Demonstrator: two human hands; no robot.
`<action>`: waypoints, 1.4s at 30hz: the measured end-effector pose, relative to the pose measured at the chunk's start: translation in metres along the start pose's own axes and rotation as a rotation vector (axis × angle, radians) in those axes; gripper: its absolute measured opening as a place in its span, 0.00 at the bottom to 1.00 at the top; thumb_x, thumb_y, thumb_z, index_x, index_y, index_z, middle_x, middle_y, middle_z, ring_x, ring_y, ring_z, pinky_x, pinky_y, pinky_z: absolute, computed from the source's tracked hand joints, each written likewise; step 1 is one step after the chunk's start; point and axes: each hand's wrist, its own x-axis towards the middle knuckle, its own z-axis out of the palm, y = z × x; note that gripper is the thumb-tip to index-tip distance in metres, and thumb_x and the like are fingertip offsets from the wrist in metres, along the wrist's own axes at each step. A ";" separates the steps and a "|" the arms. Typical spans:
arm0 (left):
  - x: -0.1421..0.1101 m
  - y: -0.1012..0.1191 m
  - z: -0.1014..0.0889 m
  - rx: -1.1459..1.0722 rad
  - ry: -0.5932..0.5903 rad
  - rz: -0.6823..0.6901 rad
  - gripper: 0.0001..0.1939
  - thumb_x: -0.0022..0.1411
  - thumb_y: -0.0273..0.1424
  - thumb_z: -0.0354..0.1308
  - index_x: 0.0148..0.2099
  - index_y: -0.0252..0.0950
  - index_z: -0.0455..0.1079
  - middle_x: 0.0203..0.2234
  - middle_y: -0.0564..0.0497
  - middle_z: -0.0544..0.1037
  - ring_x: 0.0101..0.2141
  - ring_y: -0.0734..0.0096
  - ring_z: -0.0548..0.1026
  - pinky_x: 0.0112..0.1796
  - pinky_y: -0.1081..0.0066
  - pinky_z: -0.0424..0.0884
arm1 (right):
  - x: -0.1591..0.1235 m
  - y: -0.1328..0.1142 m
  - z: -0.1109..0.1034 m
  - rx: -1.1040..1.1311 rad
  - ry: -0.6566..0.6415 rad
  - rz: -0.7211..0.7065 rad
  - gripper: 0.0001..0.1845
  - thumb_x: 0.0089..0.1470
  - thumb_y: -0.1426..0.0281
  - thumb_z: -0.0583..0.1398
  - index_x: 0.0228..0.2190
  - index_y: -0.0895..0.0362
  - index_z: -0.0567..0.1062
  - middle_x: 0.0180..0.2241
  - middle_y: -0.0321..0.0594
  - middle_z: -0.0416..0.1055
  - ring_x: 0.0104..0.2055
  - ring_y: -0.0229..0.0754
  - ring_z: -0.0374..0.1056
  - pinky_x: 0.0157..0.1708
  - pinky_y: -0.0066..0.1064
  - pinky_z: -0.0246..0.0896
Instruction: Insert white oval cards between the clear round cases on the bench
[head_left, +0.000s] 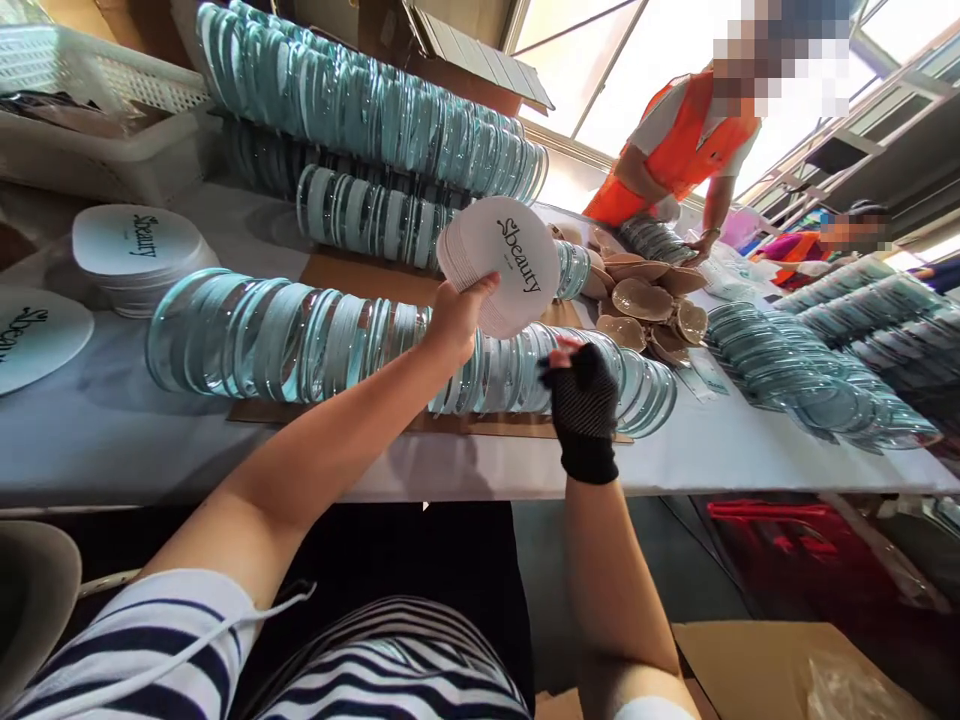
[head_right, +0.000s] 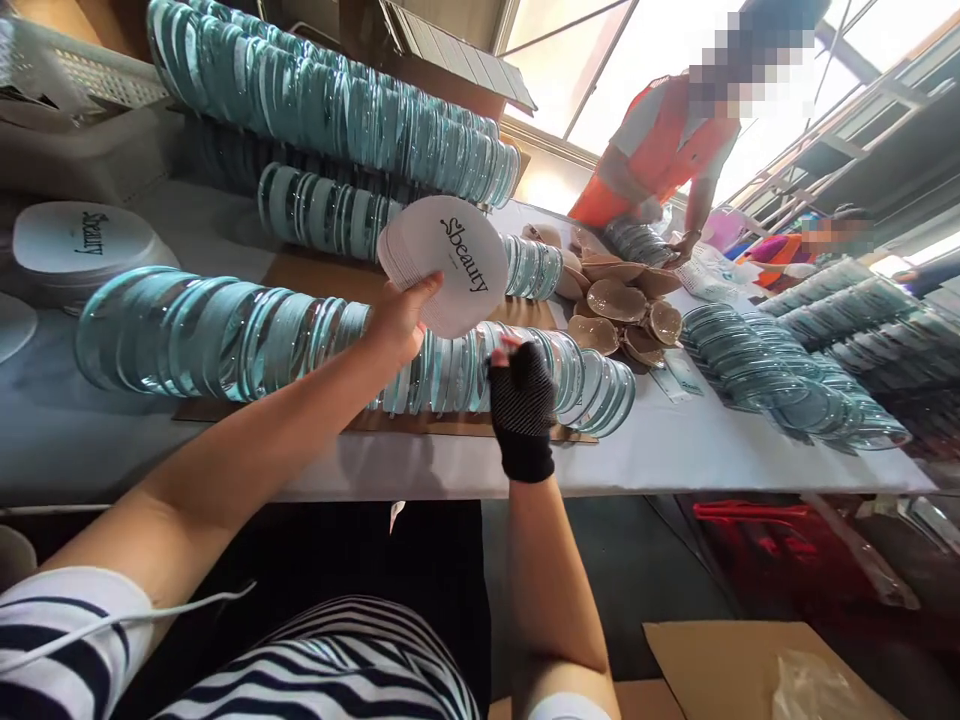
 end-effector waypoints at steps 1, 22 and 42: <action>-0.004 0.002 -0.001 0.014 -0.039 0.002 0.10 0.50 0.25 0.66 0.38 0.36 0.76 0.36 0.48 0.82 0.46 0.57 0.77 0.46 0.63 0.74 | 0.010 -0.002 -0.002 -0.058 0.113 -0.079 0.29 0.59 0.56 0.53 0.54 0.63 0.67 0.44 0.51 0.75 0.43 0.43 0.73 0.43 0.37 0.69; 0.019 0.034 -0.030 -0.029 -0.050 0.067 0.25 0.50 0.28 0.68 0.52 0.39 0.72 0.45 0.46 0.80 0.52 0.56 0.74 0.53 0.57 0.71 | -0.129 -0.045 -0.026 -0.640 0.032 -0.006 0.29 0.58 0.53 0.51 0.50 0.62 0.72 0.28 0.50 0.75 0.25 0.49 0.71 0.20 0.34 0.60; 0.009 0.046 -0.029 -0.190 0.001 -0.094 0.28 0.56 0.22 0.61 0.59 0.39 0.67 0.48 0.45 0.79 0.53 0.59 0.74 0.56 0.53 0.68 | -0.054 -0.043 0.074 -0.633 -0.212 -0.097 0.14 0.64 0.66 0.49 0.38 0.58 0.72 0.31 0.43 0.76 0.32 0.42 0.72 0.29 0.28 0.53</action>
